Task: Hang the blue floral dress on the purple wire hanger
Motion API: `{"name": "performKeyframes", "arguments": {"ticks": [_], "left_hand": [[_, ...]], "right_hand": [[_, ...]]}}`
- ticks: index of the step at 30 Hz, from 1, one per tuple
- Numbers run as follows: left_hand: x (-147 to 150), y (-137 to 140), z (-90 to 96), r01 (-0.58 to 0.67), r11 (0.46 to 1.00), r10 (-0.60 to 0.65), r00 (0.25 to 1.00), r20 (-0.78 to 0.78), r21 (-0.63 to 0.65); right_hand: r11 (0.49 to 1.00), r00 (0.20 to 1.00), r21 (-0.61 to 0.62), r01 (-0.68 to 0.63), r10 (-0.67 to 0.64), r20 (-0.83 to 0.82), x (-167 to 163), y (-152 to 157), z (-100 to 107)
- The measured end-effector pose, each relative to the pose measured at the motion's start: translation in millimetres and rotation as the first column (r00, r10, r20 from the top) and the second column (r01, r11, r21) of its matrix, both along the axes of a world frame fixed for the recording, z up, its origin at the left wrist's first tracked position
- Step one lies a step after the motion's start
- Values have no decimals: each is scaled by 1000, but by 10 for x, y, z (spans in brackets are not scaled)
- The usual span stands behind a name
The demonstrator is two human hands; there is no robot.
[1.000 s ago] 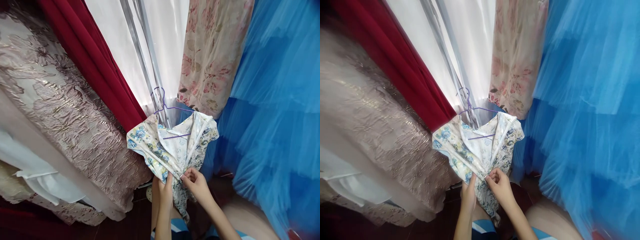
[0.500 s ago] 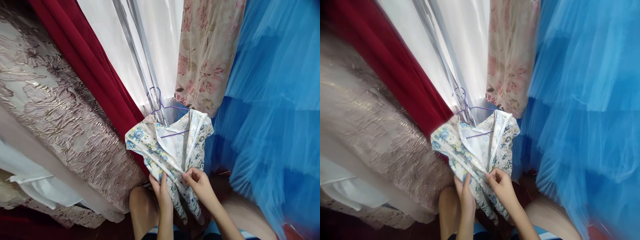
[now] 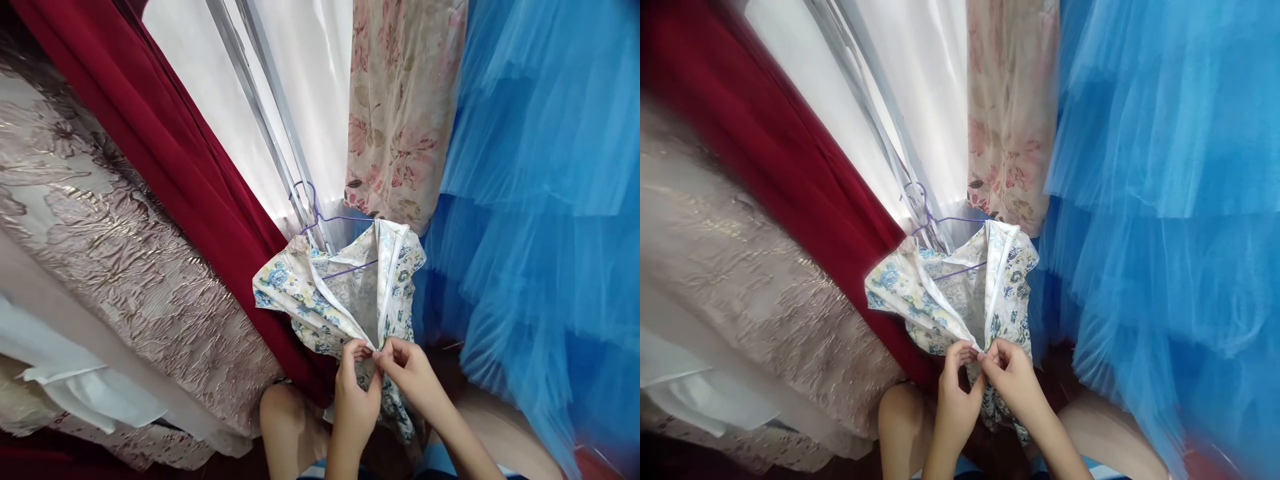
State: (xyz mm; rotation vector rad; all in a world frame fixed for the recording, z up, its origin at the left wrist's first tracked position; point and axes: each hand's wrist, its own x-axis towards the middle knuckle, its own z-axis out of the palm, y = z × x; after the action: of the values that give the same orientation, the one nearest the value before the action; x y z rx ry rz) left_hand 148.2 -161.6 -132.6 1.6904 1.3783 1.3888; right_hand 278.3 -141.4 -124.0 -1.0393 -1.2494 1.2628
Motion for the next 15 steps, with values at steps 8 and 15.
{"name": "performKeyframes", "arguments": {"ticks": [8,15], "left_hand": [[75,38,-163,-100,995,100,995,9,13],[166,36,-279,-88,996,84,979,187,14]], "right_hand": [[998,985,12,-55,52,166,56,-60,63],[998,996,-56,-21,25,80,-5,-42,18]]}}
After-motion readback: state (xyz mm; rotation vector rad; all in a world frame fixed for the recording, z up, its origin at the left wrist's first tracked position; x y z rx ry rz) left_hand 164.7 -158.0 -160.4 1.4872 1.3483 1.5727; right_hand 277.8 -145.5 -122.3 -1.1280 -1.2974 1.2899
